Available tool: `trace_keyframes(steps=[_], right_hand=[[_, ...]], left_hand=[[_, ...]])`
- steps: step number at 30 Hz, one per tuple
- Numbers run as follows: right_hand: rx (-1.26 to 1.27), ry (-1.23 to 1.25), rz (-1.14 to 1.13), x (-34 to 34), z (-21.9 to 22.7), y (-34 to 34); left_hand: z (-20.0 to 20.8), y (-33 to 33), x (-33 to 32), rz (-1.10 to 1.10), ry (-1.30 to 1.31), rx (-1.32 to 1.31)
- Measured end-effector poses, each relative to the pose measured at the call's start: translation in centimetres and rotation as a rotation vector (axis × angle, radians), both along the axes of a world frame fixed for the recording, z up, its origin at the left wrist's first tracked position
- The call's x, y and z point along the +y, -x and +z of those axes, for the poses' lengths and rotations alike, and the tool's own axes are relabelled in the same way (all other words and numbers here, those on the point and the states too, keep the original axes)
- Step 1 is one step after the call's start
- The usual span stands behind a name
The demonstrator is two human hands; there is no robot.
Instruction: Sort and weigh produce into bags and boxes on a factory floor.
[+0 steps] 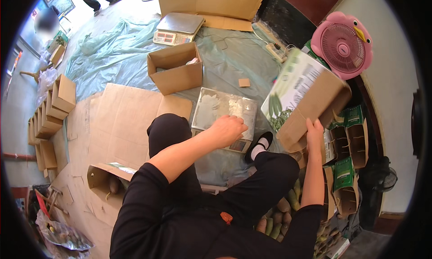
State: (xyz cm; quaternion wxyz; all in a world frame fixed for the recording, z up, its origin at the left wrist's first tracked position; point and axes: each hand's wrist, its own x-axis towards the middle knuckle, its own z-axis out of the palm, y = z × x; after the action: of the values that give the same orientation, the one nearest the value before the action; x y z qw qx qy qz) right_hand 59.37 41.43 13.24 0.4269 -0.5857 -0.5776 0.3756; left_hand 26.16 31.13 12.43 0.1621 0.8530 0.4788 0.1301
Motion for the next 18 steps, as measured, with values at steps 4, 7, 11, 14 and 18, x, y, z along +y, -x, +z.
trace_keyframes(steps=[4, 7, 11, 14, 18], right_hand=[[-0.263, -0.203, 0.262, 1.2, 1.9, 7.4], [-0.668, -0.305, 0.508, 0.6, 1.3, 12.6], [-0.9, -0.214, 0.756, -0.4, -5.8, 16.0], [-0.922, -0.187, 0.721, -1.9, -3.5, 18.8], [-0.904, -0.136, 0.747, -1.5, -2.0, 17.1]], left_hand=[[0.0, 0.3, 0.2, -0.012, -0.111, -0.037], [0.1, 0.7, 0.5, 0.055, -0.191, -0.16], [2.0, 0.6, 0.8, 0.162, -0.245, -0.314], [0.7, 1.3, 0.6, 0.28, -0.159, -0.185], [-0.4, 1.3, 0.1, 0.302, -0.124, 0.025]])
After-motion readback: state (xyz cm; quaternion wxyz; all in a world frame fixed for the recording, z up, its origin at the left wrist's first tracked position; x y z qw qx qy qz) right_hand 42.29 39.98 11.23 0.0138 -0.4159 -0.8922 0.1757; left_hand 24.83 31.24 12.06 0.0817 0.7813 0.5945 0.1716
